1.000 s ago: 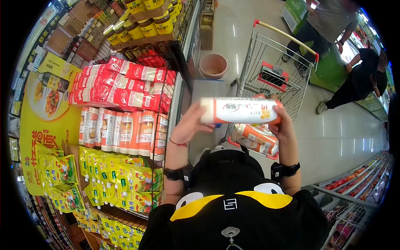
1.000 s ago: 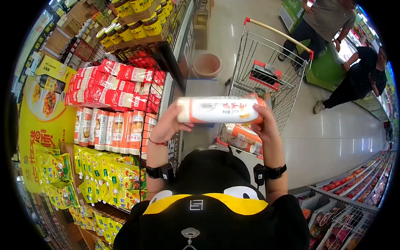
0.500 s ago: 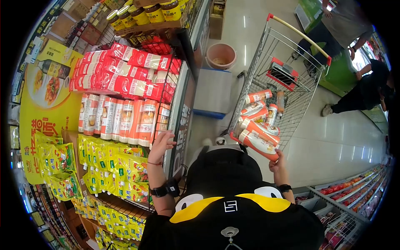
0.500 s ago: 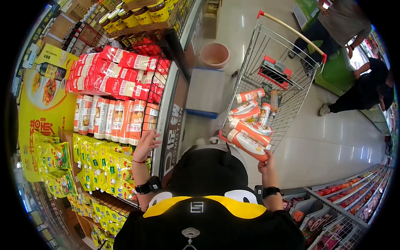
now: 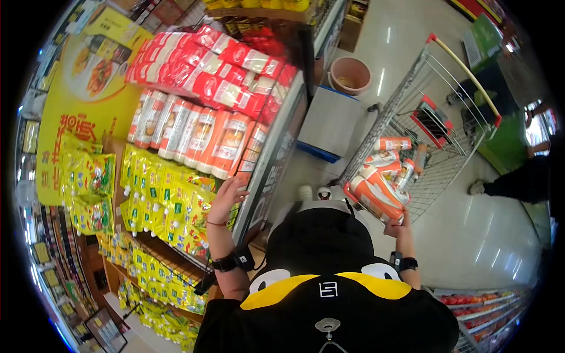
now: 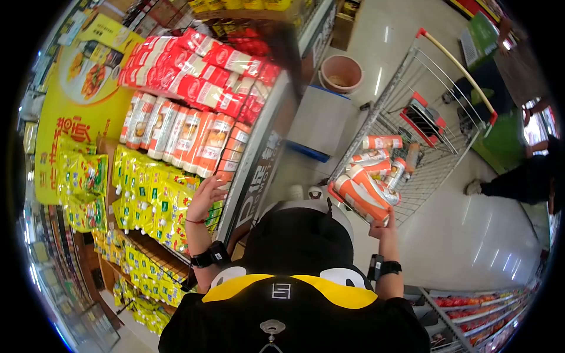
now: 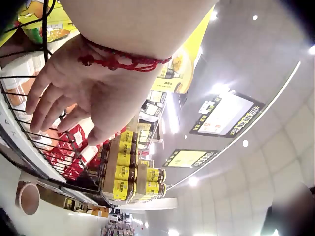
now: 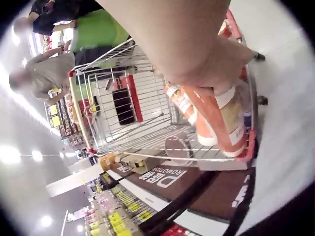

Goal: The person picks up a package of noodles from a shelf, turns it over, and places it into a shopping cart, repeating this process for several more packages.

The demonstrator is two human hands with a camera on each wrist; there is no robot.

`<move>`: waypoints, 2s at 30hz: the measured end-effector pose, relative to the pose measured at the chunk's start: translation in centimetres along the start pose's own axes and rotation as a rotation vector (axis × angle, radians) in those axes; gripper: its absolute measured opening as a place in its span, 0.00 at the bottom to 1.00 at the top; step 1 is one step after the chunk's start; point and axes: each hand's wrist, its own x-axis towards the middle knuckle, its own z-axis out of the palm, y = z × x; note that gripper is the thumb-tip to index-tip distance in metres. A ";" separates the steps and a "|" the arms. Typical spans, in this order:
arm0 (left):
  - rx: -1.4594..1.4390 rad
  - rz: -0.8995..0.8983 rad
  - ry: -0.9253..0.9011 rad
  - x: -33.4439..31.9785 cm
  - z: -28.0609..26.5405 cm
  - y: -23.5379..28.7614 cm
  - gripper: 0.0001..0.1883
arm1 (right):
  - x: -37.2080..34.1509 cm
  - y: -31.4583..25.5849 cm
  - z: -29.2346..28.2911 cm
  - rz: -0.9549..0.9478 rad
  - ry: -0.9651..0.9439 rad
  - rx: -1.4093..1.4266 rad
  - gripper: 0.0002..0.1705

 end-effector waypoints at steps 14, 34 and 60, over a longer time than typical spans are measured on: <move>-0.204 0.128 0.249 -1.1 -4.4 0.6 0.19 | 7.4 -5.1 -5.5 -0.584 -0.066 -0.954 0.28; 1.188 -0.209 0.864 21.2 -25.5 8.8 0.42 | 2.1 2.9 2.8 -0.062 0.289 -0.821 0.29; 1.477 0.801 1.220 -2.0 -14.4 10.4 0.22 | 0.7 8.8 16.1 -0.478 -0.169 -1.448 0.19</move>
